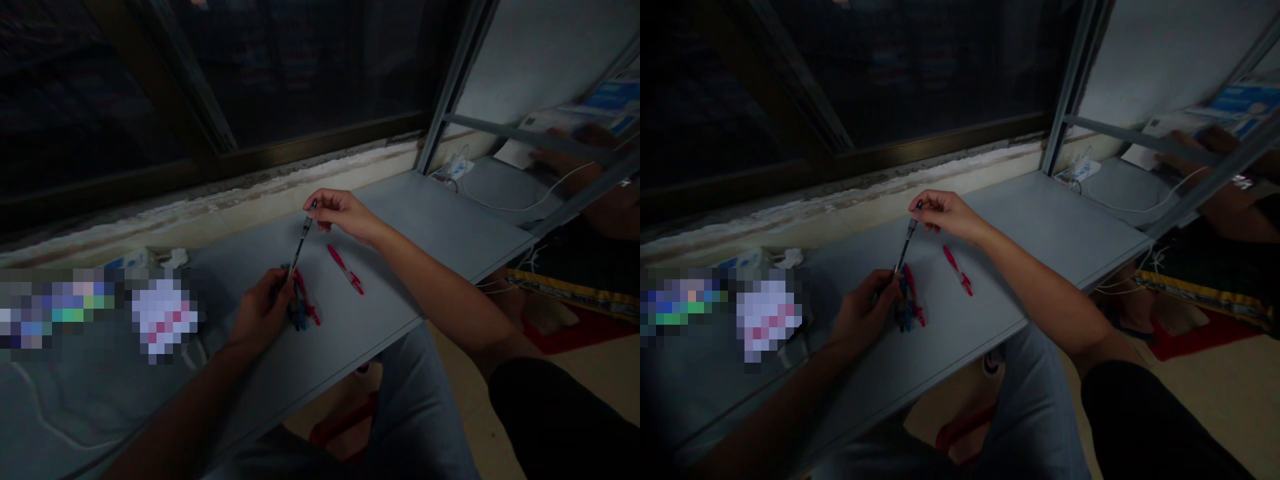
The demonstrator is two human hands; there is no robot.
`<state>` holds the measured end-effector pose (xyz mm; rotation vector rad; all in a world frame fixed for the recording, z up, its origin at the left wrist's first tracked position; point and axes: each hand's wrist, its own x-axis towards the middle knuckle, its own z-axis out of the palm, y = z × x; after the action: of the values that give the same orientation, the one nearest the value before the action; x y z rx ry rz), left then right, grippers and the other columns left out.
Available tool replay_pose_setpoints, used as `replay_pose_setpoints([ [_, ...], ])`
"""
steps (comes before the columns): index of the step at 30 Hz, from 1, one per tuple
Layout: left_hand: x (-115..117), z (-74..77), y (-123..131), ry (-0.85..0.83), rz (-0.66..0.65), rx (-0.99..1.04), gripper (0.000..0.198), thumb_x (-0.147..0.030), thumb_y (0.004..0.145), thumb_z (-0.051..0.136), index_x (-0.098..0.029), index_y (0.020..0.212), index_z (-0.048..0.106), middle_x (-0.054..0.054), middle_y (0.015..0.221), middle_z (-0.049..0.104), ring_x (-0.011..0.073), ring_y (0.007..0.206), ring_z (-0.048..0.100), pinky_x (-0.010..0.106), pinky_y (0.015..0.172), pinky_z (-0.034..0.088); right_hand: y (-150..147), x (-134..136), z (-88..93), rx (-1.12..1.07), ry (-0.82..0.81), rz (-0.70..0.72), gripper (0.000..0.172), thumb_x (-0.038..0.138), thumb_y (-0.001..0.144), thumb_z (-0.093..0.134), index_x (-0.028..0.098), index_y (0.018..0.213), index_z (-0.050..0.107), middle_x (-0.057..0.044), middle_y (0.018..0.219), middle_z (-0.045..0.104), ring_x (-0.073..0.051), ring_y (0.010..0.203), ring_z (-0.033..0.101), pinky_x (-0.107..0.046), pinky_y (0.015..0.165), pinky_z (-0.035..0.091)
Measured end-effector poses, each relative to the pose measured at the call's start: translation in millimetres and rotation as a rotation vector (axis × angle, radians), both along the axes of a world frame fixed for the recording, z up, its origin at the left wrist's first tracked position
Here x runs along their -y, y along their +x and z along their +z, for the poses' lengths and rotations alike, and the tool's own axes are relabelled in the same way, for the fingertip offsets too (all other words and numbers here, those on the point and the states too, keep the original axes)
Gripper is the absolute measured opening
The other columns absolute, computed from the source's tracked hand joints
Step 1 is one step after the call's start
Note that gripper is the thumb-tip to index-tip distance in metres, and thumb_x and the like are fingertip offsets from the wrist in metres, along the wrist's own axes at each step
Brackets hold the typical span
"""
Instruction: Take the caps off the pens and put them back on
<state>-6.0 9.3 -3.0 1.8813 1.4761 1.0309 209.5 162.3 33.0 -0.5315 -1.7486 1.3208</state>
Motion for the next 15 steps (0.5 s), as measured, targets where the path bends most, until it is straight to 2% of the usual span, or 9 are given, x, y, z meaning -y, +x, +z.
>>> replay_pose_setpoints([
  [6, 1.2, 1.0, -1.5, 0.011, 0.015, -0.034, 0.023, -0.041, 0.1, 0.052, -0.021, 0.098, 0.063, -0.001, 0.071, 0.066, 0.0166, 0.063, 0.064, 0.029, 0.062, 0.053, -7.0, 7.6, -3.2, 0.12, -0.023, 0.18, 0.022, 0.025, 0.083, 0.078, 0.014, 0.097, 0.066, 0.004, 0.073, 0.063, -0.008, 0.061, 0.059, -0.02, 0.058, 0.046],
  [8, 1.2, -0.2, -2.6, 0.009, 0.021, -0.061, 0.027, -0.043, 0.1, 0.051, -0.02, 0.102, 0.064, 0.0, 0.072, 0.068, 0.0172, 0.064, 0.066, 0.029, 0.062, 0.053, -7.0, 10.8, -2.1, 0.177, -0.029, 0.162, 0.025, 0.033, 0.083, 0.08, 0.015, 0.085, 0.063, 0.005, 0.066, 0.061, -0.008, 0.057, 0.056, -0.02, 0.056, 0.043],
  [12, 0.2, -2.0, -3.0, 0.009, 0.041, -0.105, 0.031, -0.046, 0.1, 0.051, -0.02, 0.109, 0.066, 0.0, 0.074, 0.071, 0.0184, 0.065, 0.069, 0.031, 0.064, 0.055, -2.5, 15.0, 2.8, 0.376, 0.049, 0.055, 0.052, 0.052, 0.092, 0.071, 0.018, 0.059, 0.048, 0.006, 0.047, 0.049, -0.006, 0.046, 0.042, -0.021, 0.049, 0.033],
  [13, -0.1, -2.0, -2.7, 0.009, 0.044, -0.102, 0.031, -0.046, 0.101, 0.051, -0.02, 0.109, 0.067, 0.0, 0.073, 0.071, 0.0185, 0.065, 0.069, 0.031, 0.064, 0.055, -1.3, 15.4, 4.1, 0.409, 0.055, 0.038, 0.053, 0.053, 0.095, 0.067, 0.018, 0.06, 0.049, 0.005, 0.046, 0.049, -0.006, 0.045, 0.042, -0.021, 0.049, 0.033],
  [15, -0.8, -1.3, -2.2, 0.018, 0.056, -0.088, 0.032, -0.047, 0.101, 0.051, -0.021, 0.107, 0.067, 0.0, 0.074, 0.071, 0.0185, 0.065, 0.069, 0.031, 0.063, 0.055, 0.3, 15.4, 6.1, 0.382, 0.035, 0.049, 0.04, 0.048, 0.096, 0.067, 0.016, 0.074, 0.058, 0.005, 0.05, 0.054, -0.007, 0.046, 0.047, -0.021, 0.05, 0.036],
])
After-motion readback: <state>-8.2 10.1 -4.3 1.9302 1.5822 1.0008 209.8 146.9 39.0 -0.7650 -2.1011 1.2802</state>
